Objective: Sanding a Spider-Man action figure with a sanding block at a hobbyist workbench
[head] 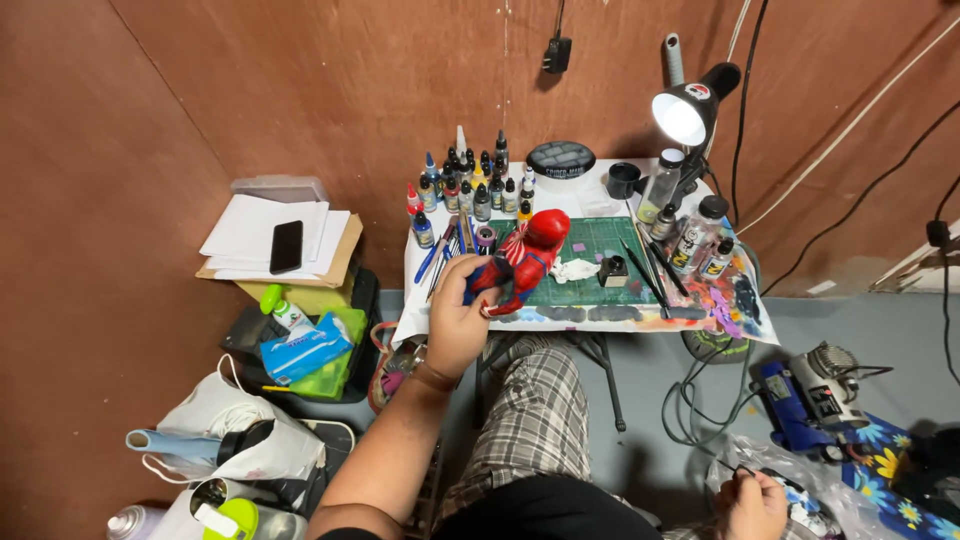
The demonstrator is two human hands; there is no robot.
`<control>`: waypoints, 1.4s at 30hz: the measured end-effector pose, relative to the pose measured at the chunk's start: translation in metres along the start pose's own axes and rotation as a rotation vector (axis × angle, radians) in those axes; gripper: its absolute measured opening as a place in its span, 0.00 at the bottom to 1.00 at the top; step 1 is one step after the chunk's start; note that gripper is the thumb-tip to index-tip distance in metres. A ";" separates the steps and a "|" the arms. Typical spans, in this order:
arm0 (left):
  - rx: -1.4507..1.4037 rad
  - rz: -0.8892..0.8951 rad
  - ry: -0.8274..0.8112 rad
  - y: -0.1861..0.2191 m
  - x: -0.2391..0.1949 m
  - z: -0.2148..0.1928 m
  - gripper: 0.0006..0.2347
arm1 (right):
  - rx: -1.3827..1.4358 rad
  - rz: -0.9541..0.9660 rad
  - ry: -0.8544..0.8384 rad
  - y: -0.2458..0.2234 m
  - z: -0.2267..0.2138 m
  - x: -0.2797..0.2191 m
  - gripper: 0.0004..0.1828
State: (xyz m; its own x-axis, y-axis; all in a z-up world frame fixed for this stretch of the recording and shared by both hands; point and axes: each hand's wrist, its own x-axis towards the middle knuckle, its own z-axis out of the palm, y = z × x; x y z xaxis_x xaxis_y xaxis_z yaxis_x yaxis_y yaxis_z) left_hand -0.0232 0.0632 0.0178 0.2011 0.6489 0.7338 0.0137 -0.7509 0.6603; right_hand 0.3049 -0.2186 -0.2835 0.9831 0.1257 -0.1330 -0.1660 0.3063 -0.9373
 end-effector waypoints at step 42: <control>-0.223 -0.408 -0.026 -0.049 -0.025 0.014 0.18 | -0.123 0.055 -0.125 -0.019 0.007 -0.010 0.06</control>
State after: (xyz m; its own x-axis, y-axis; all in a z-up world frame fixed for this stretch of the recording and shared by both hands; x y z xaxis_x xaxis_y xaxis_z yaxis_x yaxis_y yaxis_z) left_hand -0.0154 0.0817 -0.0351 0.2471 0.8806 0.4044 -0.1135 -0.3882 0.9146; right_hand 0.2978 -0.2189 -0.2622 0.9542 0.2579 -0.1517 -0.2015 0.1793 -0.9629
